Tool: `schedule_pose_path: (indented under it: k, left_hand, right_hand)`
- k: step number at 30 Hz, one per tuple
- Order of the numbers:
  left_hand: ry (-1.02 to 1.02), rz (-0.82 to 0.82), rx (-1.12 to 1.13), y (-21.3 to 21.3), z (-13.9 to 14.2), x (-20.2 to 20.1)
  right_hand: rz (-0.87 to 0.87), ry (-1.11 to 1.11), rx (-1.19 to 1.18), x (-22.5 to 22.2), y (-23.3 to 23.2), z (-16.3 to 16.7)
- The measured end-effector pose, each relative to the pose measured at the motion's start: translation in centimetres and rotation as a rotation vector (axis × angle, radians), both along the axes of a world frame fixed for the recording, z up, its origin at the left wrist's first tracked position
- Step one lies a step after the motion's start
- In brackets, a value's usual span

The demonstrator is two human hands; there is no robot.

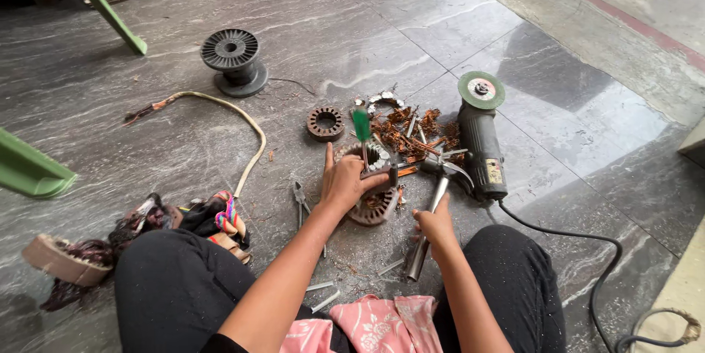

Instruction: The person sits on the floor and uses a hammer and screwdriver to remove pins from a motor stator. They repeatedly strike the screwdriver to push out pins, then pull them out by hand.

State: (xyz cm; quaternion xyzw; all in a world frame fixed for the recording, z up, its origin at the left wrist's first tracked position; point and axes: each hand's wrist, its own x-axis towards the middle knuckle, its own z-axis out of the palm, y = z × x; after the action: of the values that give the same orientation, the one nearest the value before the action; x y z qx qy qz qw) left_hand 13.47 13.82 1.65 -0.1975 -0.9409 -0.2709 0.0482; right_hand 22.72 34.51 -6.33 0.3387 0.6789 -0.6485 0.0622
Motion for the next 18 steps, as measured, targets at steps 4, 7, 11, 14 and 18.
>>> schedule_pose_path:
  k: [4,7,11,14,18]
  left_hand:
    - [-0.348,0.387,0.086,-1.0,-0.8,-0.1]
    - [-0.473,0.606,0.584,-3.2,-2.4,0.5]
    - [-0.392,0.515,0.361,-5.6,-4.3,0.9]
    - [-0.419,0.436,0.316,-6.2,-4.8,0.3]
    - [-0.434,0.376,0.267,-6.6,-4.3,-0.2]
  right_hand:
    - [0.010,-0.029,0.122,-0.1,0.3,-0.1]
    - [0.034,-0.052,0.205,-0.1,0.0,-0.5]
    - [0.186,-0.029,0.547,0.4,-0.6,0.2]
    - [0.331,-0.139,0.849,1.4,-1.7,2.4]
    - [0.307,0.575,0.789,2.8,-5.0,6.7]
